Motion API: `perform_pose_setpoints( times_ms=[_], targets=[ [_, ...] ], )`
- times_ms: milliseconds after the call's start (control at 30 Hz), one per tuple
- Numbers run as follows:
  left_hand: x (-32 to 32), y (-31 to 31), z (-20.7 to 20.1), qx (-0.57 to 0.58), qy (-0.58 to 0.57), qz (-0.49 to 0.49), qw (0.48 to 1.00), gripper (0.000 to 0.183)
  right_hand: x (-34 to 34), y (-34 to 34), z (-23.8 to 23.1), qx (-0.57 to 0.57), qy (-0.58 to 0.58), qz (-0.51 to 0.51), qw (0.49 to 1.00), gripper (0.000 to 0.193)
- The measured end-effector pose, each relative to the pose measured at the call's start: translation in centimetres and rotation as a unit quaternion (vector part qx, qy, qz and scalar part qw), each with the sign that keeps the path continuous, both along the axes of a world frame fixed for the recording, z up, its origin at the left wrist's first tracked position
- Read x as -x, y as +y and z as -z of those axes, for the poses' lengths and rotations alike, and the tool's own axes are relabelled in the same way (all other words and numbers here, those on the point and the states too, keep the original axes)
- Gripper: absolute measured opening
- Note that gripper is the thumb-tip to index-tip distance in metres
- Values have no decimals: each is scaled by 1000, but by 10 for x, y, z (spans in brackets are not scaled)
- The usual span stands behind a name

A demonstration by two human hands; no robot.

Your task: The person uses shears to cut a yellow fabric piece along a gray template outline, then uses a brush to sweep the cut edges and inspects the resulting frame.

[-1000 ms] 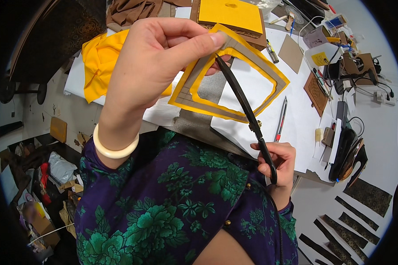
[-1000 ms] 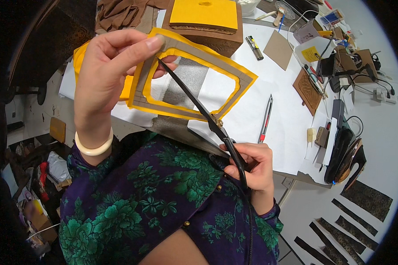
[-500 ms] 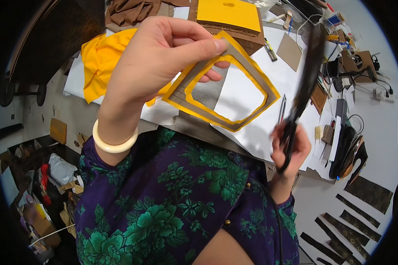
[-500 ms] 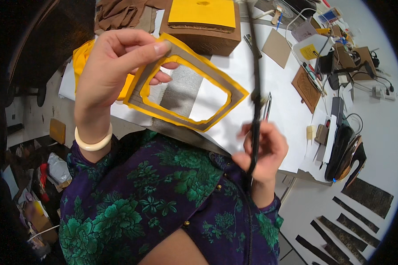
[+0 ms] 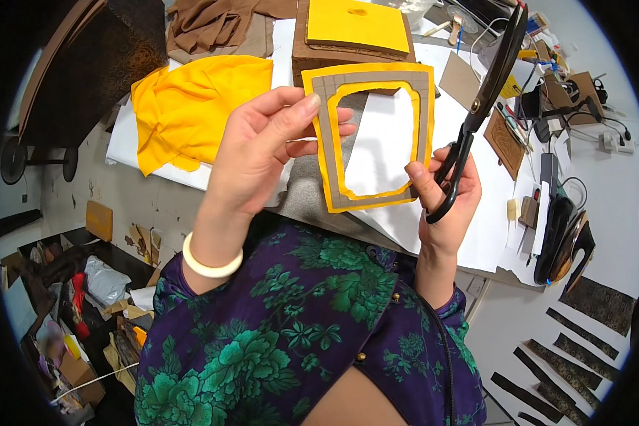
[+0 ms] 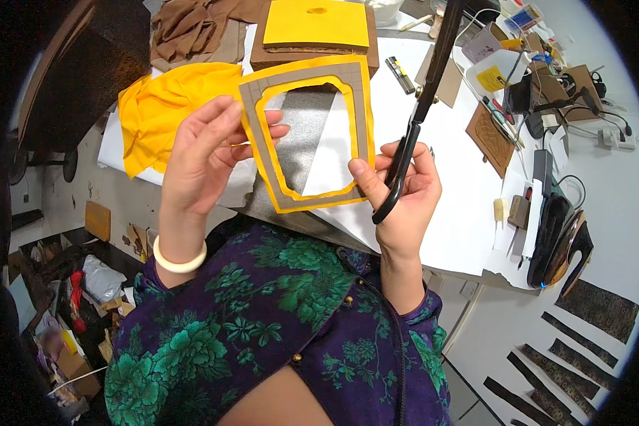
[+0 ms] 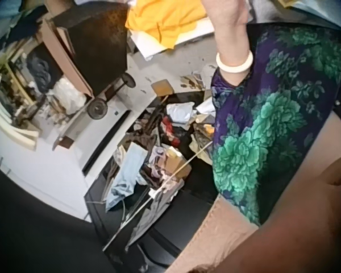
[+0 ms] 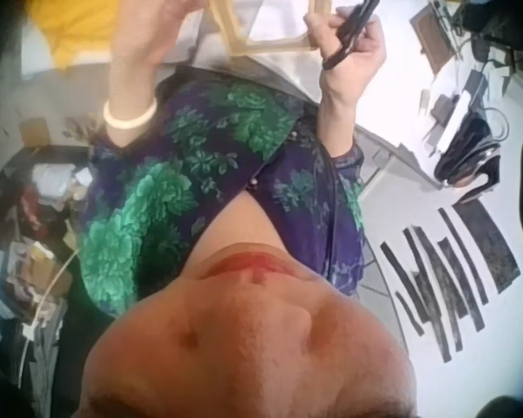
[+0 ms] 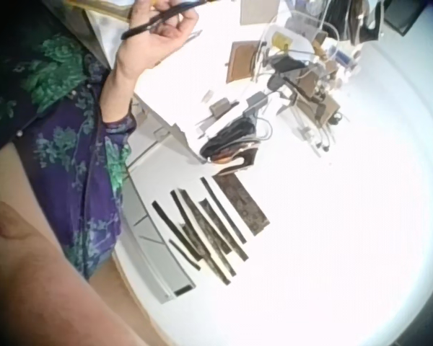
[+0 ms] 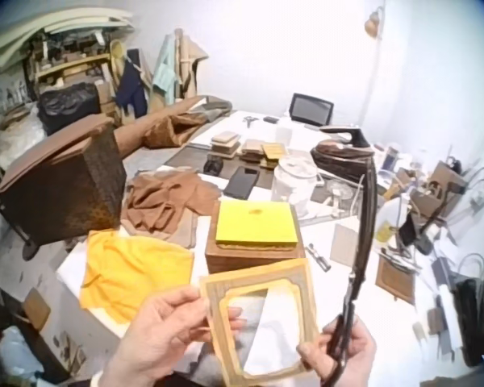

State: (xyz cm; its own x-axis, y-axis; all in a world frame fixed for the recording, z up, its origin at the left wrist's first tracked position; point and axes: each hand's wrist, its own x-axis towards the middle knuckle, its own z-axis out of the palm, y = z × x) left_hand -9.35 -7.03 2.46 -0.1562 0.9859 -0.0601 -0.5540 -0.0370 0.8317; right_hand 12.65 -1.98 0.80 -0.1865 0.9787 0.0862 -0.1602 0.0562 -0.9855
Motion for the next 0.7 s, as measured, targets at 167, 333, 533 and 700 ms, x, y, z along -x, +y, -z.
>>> perform_pose_setpoints(
  times_ms=[167, 333, 533, 700],
  targets=[
    [-3, 4, -6, -54, 84, -143, 985, 16, -13, -9, 2, -76, -98, 59, 990, 39],
    [0, 10, -13, -103, 105, -219, 964, 15, -52, -41, 2, -57, -27, -129, 990, 43],
    [-3, 16, -19, -114, 85, -196, 970, 13, -48, -51, 9, 97, 11, -251, 963, 43],
    [-9, 17, -19, -118, 60, -172, 976, 10, -46, -51, 11, 90, 14, -237, 967, 44]
  ],
)
